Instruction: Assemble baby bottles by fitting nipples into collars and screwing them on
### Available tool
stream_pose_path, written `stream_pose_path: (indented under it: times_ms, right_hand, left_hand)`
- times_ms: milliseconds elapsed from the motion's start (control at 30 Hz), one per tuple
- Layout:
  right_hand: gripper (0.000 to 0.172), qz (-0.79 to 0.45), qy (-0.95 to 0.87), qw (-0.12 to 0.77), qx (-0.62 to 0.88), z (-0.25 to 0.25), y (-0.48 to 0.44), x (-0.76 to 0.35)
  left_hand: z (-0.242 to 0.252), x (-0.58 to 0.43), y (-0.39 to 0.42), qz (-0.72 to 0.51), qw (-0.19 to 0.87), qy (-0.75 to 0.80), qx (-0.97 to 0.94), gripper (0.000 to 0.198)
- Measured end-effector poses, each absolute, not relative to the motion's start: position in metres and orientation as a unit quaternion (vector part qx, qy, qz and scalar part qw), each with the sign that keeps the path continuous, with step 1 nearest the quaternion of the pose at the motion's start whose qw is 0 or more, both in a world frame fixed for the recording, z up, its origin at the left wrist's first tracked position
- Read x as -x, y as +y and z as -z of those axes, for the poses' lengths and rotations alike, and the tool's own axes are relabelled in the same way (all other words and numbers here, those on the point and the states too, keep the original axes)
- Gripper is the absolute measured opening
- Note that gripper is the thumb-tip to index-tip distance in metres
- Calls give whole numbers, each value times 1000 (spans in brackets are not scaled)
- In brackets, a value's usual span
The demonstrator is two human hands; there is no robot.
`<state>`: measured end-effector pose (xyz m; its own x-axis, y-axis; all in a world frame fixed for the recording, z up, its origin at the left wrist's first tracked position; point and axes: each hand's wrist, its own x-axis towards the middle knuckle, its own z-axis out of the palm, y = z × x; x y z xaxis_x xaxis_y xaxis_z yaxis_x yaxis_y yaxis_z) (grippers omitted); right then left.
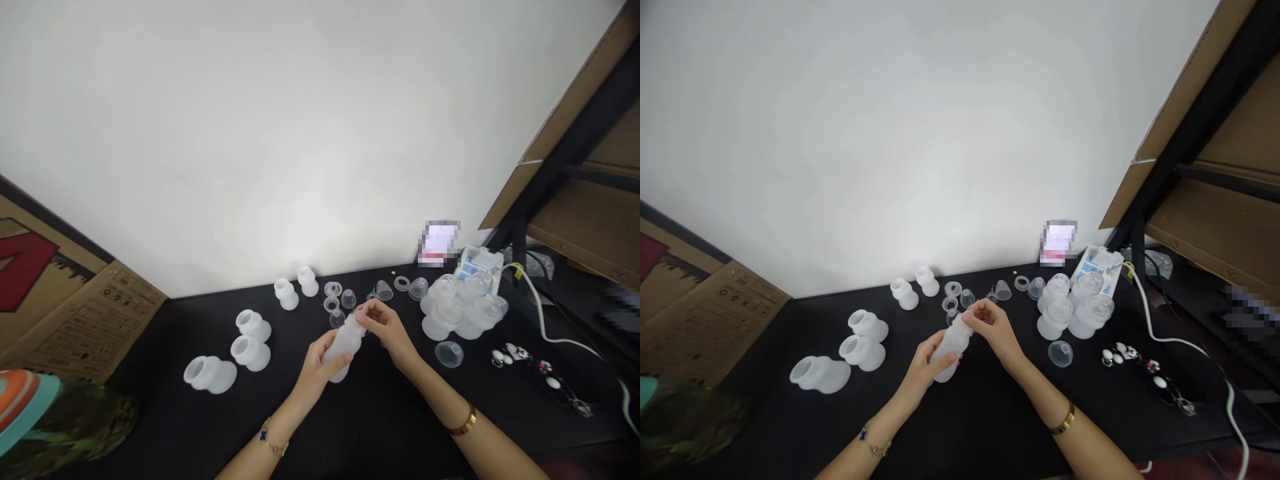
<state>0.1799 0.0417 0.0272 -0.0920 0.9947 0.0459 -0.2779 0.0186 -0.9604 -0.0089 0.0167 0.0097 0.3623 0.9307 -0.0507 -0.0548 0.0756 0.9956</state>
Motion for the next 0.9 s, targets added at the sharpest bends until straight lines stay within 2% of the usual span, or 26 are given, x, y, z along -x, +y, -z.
stream_pose_path:
  times_ms: [167,333,500,900]
  right_hand:
    - [23,-592,-454,541,387,-33,39,-180]
    - [29,-603,-460,529,382,-37,38,-182]
    - [26,-600,-469,527,377,-38,39,-184]
    - [19,-593,-468,536,377,-33,41,-185]
  left_hand:
    - [-11,8,15,-397,643,407,-514,49]
    - [-16,7,13,-404,697,397,-440,49]
    - [-18,7,11,-402,733,365,-411,45]
    - [-18,6,12,-405,731,371,-404,47]
